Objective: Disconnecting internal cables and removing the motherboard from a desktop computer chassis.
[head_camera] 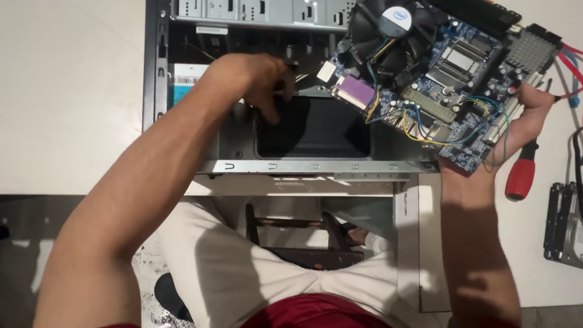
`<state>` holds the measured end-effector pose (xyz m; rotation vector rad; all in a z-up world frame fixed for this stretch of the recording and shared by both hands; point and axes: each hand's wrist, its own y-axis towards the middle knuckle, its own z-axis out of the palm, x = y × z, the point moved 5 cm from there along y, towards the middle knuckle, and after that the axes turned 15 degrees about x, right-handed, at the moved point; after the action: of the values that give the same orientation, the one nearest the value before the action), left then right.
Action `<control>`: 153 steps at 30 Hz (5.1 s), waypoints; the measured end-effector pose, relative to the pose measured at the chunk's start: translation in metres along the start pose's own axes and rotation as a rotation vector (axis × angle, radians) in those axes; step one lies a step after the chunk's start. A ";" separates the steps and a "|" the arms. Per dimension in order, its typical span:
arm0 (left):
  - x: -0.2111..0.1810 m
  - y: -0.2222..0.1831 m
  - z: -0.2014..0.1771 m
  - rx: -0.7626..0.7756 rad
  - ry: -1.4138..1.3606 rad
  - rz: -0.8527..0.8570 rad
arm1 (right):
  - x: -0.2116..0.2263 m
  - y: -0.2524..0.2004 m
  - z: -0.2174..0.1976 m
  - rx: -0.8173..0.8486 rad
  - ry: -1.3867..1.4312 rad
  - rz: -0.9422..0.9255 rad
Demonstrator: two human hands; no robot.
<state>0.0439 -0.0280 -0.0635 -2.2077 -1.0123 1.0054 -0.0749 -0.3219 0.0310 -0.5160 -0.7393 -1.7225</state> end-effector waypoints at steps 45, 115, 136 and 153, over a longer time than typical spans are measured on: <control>-0.017 -0.004 0.011 0.111 0.116 -0.116 | -0.009 -0.007 0.011 0.053 -0.116 -0.022; -0.036 -0.120 -0.051 -0.656 -1.215 0.348 | -0.046 0.060 0.060 0.249 -0.455 0.238; -0.062 -0.130 0.000 -0.855 -1.782 0.441 | -0.060 -0.018 0.083 0.087 0.340 0.072; -0.107 -0.103 0.060 -1.484 -1.647 0.394 | -0.033 -0.081 0.067 -0.127 -0.933 -0.275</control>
<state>-0.0946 -0.0431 0.0158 -1.9870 -2.6460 3.2421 -0.1461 -0.2384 0.0384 -1.4030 -1.4021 -1.7482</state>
